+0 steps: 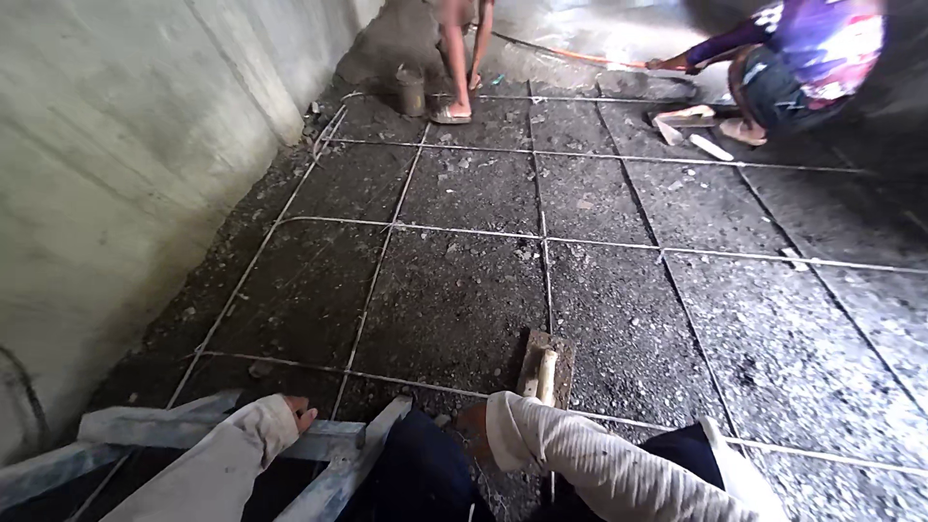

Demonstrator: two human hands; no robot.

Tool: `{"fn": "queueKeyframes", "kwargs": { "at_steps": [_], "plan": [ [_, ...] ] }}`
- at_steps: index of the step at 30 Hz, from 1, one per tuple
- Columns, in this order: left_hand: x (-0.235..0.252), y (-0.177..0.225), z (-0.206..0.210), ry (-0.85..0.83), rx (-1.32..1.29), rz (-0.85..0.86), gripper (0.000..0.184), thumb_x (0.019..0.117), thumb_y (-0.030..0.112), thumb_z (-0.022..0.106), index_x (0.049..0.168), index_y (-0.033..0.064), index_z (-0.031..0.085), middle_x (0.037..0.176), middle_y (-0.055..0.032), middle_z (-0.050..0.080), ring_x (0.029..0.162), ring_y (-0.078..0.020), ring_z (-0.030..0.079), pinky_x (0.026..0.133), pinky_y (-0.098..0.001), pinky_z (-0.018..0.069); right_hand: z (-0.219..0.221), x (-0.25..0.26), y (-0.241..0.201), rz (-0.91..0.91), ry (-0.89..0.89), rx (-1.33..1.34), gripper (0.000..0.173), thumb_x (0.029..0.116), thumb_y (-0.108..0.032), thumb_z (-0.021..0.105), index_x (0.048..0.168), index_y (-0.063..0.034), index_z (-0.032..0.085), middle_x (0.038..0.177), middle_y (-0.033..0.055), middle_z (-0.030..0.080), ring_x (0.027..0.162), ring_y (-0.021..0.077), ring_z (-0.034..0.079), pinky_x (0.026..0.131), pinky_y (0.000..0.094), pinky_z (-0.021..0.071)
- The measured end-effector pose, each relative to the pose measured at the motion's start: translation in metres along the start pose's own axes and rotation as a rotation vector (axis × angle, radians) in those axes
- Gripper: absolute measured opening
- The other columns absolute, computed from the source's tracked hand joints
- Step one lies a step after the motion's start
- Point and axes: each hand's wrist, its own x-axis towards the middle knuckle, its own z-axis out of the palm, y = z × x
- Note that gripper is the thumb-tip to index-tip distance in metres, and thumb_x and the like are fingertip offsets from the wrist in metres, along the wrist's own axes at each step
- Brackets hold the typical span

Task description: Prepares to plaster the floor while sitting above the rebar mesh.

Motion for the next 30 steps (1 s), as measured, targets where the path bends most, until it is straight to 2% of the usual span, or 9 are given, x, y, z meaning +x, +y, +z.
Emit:
{"fn": "queueKeyframes", "kwargs": {
  "at_steps": [5, 7, 9, 13, 22, 26, 30],
  "plan": [
    [-0.001, -0.002, 0.0, -0.022, -0.023, -0.008, 0.058, 0.1081, 0.05, 0.04, 0.128, 0.0019, 0.066, 0.124, -0.0236, 0.069, 0.123, -0.037, 0.063, 0.108, -0.0581, 0.0458, 0.009, 0.028, 0.032, -0.02, -0.061, -0.228, 0.057, 0.1057, -0.024, 0.058, 0.154, 0.0019, 0.042, 0.153, 0.0269, 0.048, 0.145, 0.0384, 0.045, 0.122, 0.0527, 0.0309],
    [0.001, -0.003, 0.002, -0.007, -0.031, 0.001, 0.058, 0.1079, 0.05, 0.04, 0.125, 0.0012, 0.066, 0.122, -0.0239, 0.069, 0.122, -0.037, 0.064, 0.107, -0.0583, 0.0465, 0.016, 0.043, 0.052, -0.049, -0.039, -0.293, 0.06, 0.1024, -0.027, 0.062, 0.155, -0.0034, 0.043, 0.15, 0.0254, 0.052, 0.141, 0.0386, 0.05, 0.119, 0.0563, 0.0357],
    [0.003, -0.003, 0.004, 0.006, -0.03, 0.002, 0.058, 0.108, 0.05, 0.04, 0.125, 0.0012, 0.067, 0.121, -0.0236, 0.07, 0.121, -0.0365, 0.065, 0.107, -0.0578, 0.0467, 0.014, 0.041, 0.052, -0.053, -0.053, -0.325, 0.061, 0.1011, -0.027, 0.064, 0.155, -0.0054, 0.044, 0.148, 0.0254, 0.054, 0.139, 0.0396, 0.052, 0.117, 0.0592, 0.0376],
    [0.012, -0.008, 0.012, 0.026, -0.03, 0.007, 0.057, 0.1077, 0.049, 0.042, 0.123, 0.0011, 0.068, 0.12, -0.024, 0.07, 0.119, -0.0385, 0.065, 0.105, -0.0596, 0.047, 0.002, 0.02, 0.034, -0.03, -0.105, -0.353, 0.06, 0.1023, -0.021, 0.061, 0.156, -0.0034, 0.041, 0.145, 0.0261, 0.057, 0.136, 0.0392, 0.055, 0.115, 0.0574, 0.0402],
    [0.017, -0.011, 0.014, 0.024, -0.013, 0.011, 0.057, 0.1072, 0.051, 0.042, 0.119, 0.0021, 0.069, 0.117, -0.0227, 0.071, 0.117, -0.0371, 0.066, 0.103, -0.0584, 0.0486, 0.008, 0.025, 0.041, -0.026, -0.082, -0.347, 0.059, 0.1016, -0.022, 0.062, 0.154, -0.0029, 0.043, 0.144, 0.0258, 0.057, 0.135, 0.039, 0.056, 0.115, 0.0577, 0.041],
    [0.026, -0.017, 0.022, 0.043, 0.0, 0.011, 0.057, 0.1062, 0.052, 0.043, 0.118, 0.0027, 0.069, 0.116, -0.0221, 0.071, 0.116, -0.0371, 0.067, 0.103, -0.059, 0.0487, 0.006, 0.019, 0.034, -0.025, -0.084, -0.361, 0.057, 0.103, -0.021, 0.06, 0.153, 0.0005, 0.043, 0.145, 0.0282, 0.055, 0.137, 0.0403, 0.053, 0.116, 0.0579, 0.0384],
    [0.023, -0.016, 0.02, 0.046, -0.008, -0.003, 0.056, 0.1058, 0.052, 0.043, 0.117, 0.0046, 0.07, 0.114, -0.0215, 0.072, 0.115, -0.0371, 0.067, 0.102, -0.0594, 0.0494, 0.005, 0.012, 0.024, -0.008, -0.071, -0.352, 0.056, 0.1044, -0.019, 0.058, 0.155, -0.0009, 0.041, 0.148, 0.0264, 0.053, 0.14, 0.038, 0.051, 0.118, 0.0548, 0.0364]
  ]
}}
